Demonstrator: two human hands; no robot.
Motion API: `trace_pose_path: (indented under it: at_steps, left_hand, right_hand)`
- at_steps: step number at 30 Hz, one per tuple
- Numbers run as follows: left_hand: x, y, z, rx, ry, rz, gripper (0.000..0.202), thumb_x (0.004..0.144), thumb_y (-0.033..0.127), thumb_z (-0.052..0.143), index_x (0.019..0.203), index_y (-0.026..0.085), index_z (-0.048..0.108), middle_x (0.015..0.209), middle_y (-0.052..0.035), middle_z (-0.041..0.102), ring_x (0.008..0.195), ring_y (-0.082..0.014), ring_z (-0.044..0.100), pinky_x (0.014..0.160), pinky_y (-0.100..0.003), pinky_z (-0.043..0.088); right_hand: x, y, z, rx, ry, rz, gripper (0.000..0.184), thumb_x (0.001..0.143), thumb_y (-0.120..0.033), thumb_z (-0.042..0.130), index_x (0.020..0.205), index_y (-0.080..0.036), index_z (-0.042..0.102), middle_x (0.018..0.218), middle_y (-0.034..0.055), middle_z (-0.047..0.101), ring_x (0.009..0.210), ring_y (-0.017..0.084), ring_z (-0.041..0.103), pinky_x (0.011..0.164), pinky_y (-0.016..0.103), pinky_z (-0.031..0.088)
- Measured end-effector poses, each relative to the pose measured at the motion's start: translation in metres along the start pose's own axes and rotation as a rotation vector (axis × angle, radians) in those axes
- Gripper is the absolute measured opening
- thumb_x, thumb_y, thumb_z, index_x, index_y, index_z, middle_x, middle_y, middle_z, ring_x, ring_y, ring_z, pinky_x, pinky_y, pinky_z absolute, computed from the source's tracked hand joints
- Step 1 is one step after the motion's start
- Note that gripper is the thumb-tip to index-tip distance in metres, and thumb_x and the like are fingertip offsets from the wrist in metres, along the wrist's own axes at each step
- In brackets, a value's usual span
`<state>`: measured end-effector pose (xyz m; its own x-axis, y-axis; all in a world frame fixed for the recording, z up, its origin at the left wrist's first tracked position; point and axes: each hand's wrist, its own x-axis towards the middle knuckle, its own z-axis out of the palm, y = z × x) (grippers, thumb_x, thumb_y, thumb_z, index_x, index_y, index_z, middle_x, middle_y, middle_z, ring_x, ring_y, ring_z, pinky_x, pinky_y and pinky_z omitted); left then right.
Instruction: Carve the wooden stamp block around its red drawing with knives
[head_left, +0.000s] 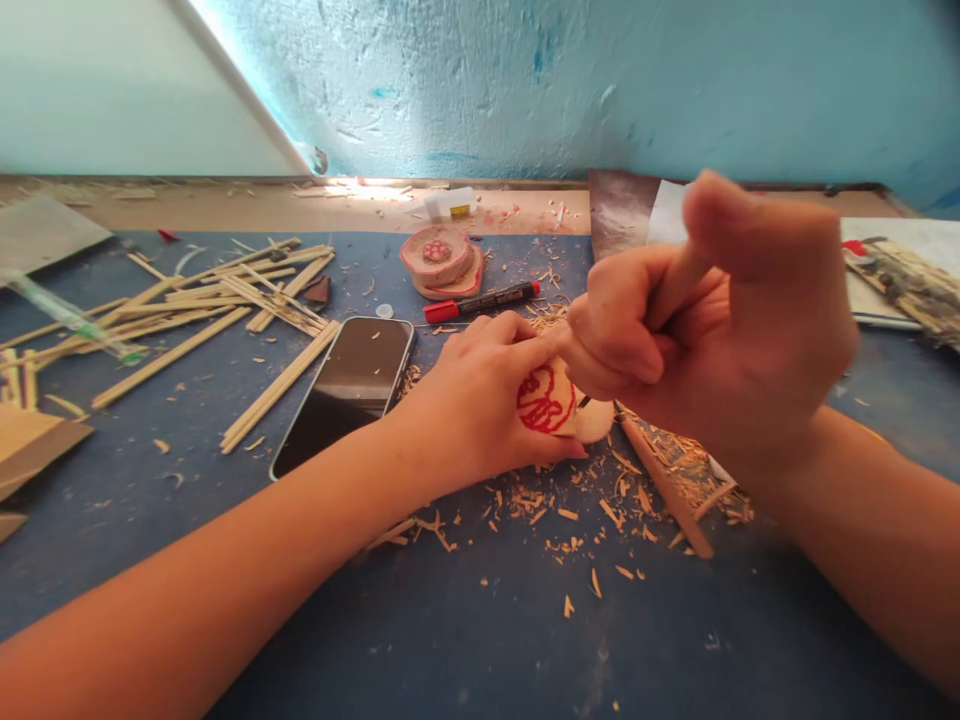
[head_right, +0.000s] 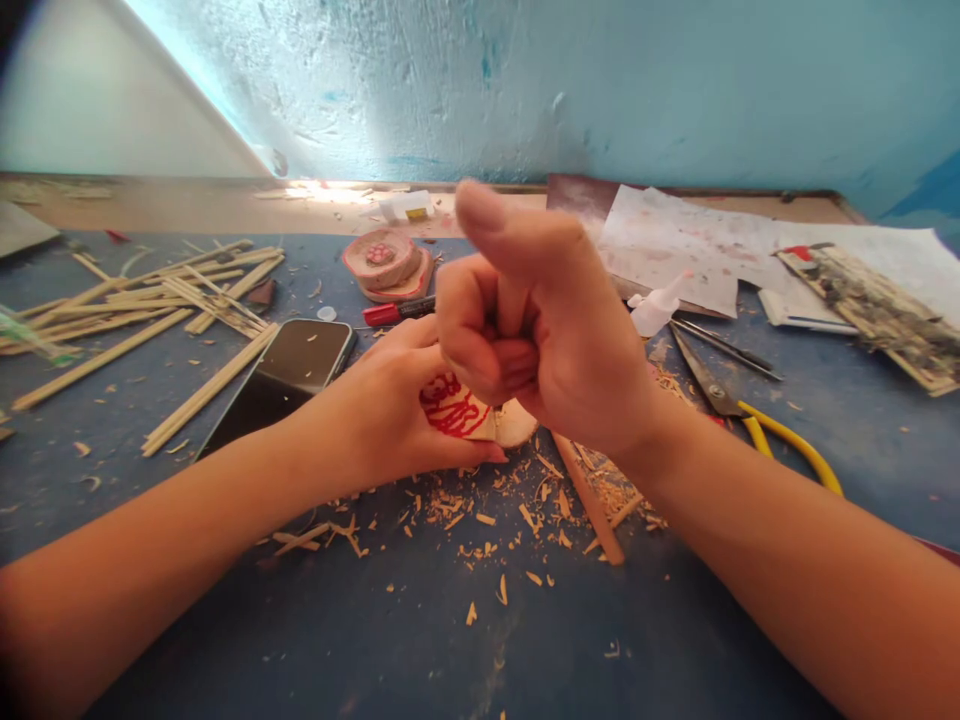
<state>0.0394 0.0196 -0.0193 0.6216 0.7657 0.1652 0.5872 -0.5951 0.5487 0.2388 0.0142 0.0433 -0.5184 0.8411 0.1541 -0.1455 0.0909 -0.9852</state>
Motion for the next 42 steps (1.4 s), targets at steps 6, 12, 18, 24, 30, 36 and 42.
trace_pose_path:
  at_steps: [6,12,18,24,30,36,42]
  left_hand:
    - [0.002,0.004,-0.002,-0.017,-0.047,-0.042,0.065,0.076,0.042,0.113,0.132,0.022,0.087,0.142,-0.0154,0.074,0.137,-0.0427,0.069,0.125,-0.064,0.056]
    - [0.002,0.005,-0.002,-0.015,-0.042,-0.061,0.066,0.075,0.042,0.114,0.133,0.025,0.087,0.141,-0.0137,0.074,0.137,-0.0425,0.069,0.122,-0.062,0.058]
    - [0.0,0.005,0.0,-0.02,-0.02,-0.044,0.054,0.076,0.042,0.113,0.12,0.022,0.087,0.142,-0.0155,0.074,0.135,-0.0424,0.069,0.12,-0.061,0.058]
    - [0.001,0.002,0.003,-0.032,0.018,-0.019,0.055,0.074,0.042,0.113,0.119,0.026,0.086,0.137,-0.0114,0.077,0.132,-0.0411,0.07,0.117,-0.061,0.059]
    - [0.002,0.004,0.0,-0.062,-0.005,-0.028,0.049,0.077,0.037,0.111,0.117,0.023,0.086,0.137,-0.0139,0.076,0.132,-0.0423,0.07,0.118,-0.064,0.058]
    - [0.002,0.004,-0.001,-0.013,-0.041,-0.061,0.061,0.075,0.043,0.113,0.125,0.021,0.087,0.136,-0.0138,0.073,0.131,-0.0427,0.07,0.119,-0.064,0.058]
    - [-0.001,0.001,0.002,-0.025,-0.006,-0.036,0.07,0.075,0.046,0.114,0.135,0.021,0.087,0.134,-0.0143,0.073,0.129,-0.0438,0.07,0.116,-0.064,0.059]
  right_hand:
    - [-0.005,0.005,-0.001,0.027,0.14,-0.002,0.066,0.106,-0.063,0.073,0.053,-0.027,0.06,0.046,-0.0029,0.03,0.042,0.014,0.032,0.043,0.036,0.035]
    - [-0.01,0.019,0.016,0.022,0.395,-0.092,0.07,0.115,-0.054,0.054,0.049,-0.028,0.058,0.046,0.0001,0.029,0.041,0.016,0.027,0.044,0.04,0.025]
    - [-0.013,0.03,0.015,-0.06,0.358,-0.188,0.072,0.108,-0.066,0.073,0.049,-0.027,0.06,0.043,-0.0014,0.04,0.038,0.015,0.037,0.044,0.039,0.031]
    - [0.002,0.036,0.023,-0.024,0.442,-0.153,0.072,0.115,-0.058,0.061,0.051,-0.027,0.05,0.047,-0.004,0.038,0.041,0.013,0.037,0.046,0.033,0.032]
    - [0.004,0.046,0.027,0.073,0.463,0.029,0.078,0.101,-0.08,0.076,0.05,-0.026,0.051,0.044,-0.0036,0.036,0.042,0.012,0.036,0.044,0.03,0.031]
    - [0.0,0.017,0.024,0.155,0.508,-0.017,0.073,0.114,-0.056,0.058,0.047,-0.028,0.051,0.046,-0.0013,0.03,0.041,0.014,0.019,0.04,0.035,0.021]
    - [-0.007,0.022,0.021,-0.013,0.379,-0.106,0.074,0.112,-0.061,0.062,0.047,-0.027,0.054,0.046,0.0028,0.043,0.043,0.016,0.042,0.043,0.036,0.03]
